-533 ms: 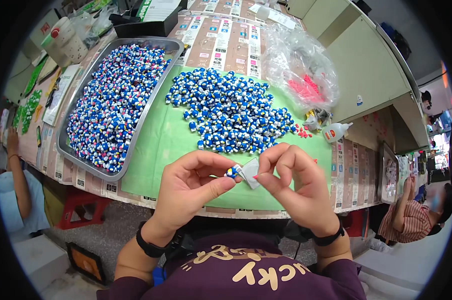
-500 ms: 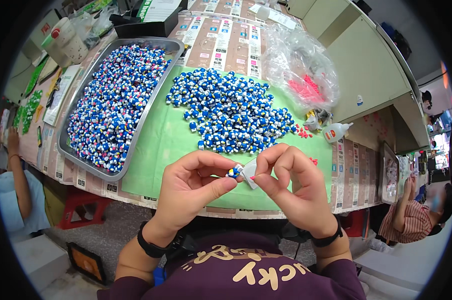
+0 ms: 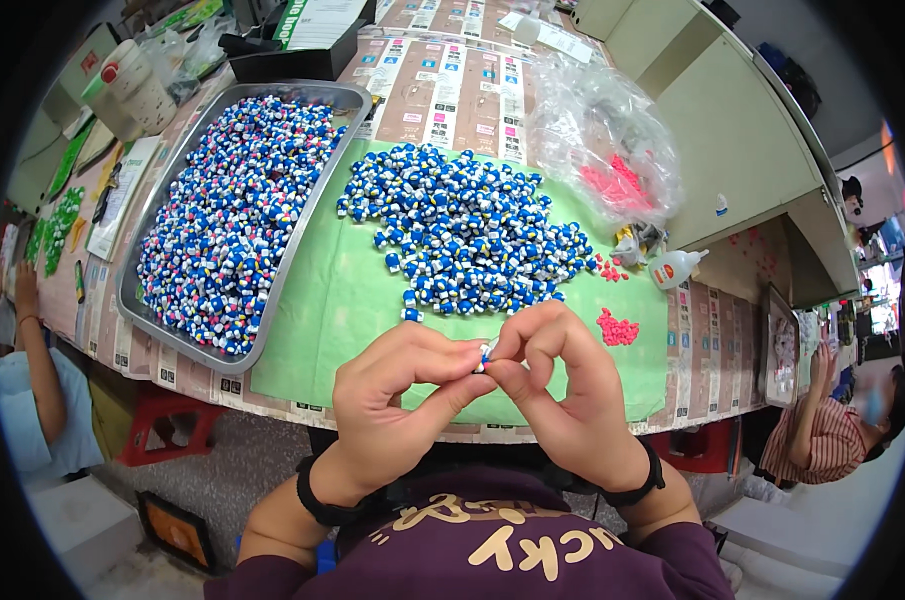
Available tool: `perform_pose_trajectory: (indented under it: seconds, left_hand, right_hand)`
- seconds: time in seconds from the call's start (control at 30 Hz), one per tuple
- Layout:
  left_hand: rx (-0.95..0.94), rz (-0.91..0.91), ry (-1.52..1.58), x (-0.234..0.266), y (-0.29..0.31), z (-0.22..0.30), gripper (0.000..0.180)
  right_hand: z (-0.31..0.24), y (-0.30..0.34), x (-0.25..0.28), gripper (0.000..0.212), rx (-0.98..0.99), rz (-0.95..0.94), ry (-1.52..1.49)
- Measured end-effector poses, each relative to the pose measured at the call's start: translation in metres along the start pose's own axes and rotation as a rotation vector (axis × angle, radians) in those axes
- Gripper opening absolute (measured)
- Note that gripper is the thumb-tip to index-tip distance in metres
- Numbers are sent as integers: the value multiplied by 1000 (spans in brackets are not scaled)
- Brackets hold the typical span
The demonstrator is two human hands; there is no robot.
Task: The person sits at a workstation and assembles small blue and white capsule-shaped candies by hand. They pick up a capsule, apply a small amount of glue from a bottle, and attach a pink plastic piece to the top before placing the finished item on a green mat. The process is repeated continuously throughout the clip.
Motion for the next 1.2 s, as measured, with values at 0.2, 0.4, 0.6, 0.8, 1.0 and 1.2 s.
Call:
perform_pose_trajectory:
  seconds: [0.2,0.4,0.6,0.8,1.0,1.2]
  left_hand:
    - [-55,49,-165,25,5,0,23]
    - [-76,301,-618,133,6,-10,18]
    - [199,437,-783,127,-13,-3,19]
    - [173,-121,-679,42,-27,-14,23]
    - [221,-326,-712,27,-19,-32,17]
    - [180,-338,-747,28,-15,-35,11]
  right_hand:
    - [14,4,41,27,-109,49,-20]
    - [53,46,122,19,-364,213,171]
    - [85,66,114,16,-317,74,440]
    - [87,59,103,17,-263,9,678]
    - [80,57,98,17,-239,-43,746]
    - [73,51,93,17,-203,-109,736]
Point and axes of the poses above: each hand's wrist, its own y-axis away from the middle knuckle, its own x-axis out of the back of the hand, z = x × y, the point moved 3 cm from there along -y, towards the middle knuckle, and after that the axes turned 4 degrees about -z, right-handed, at the moved point
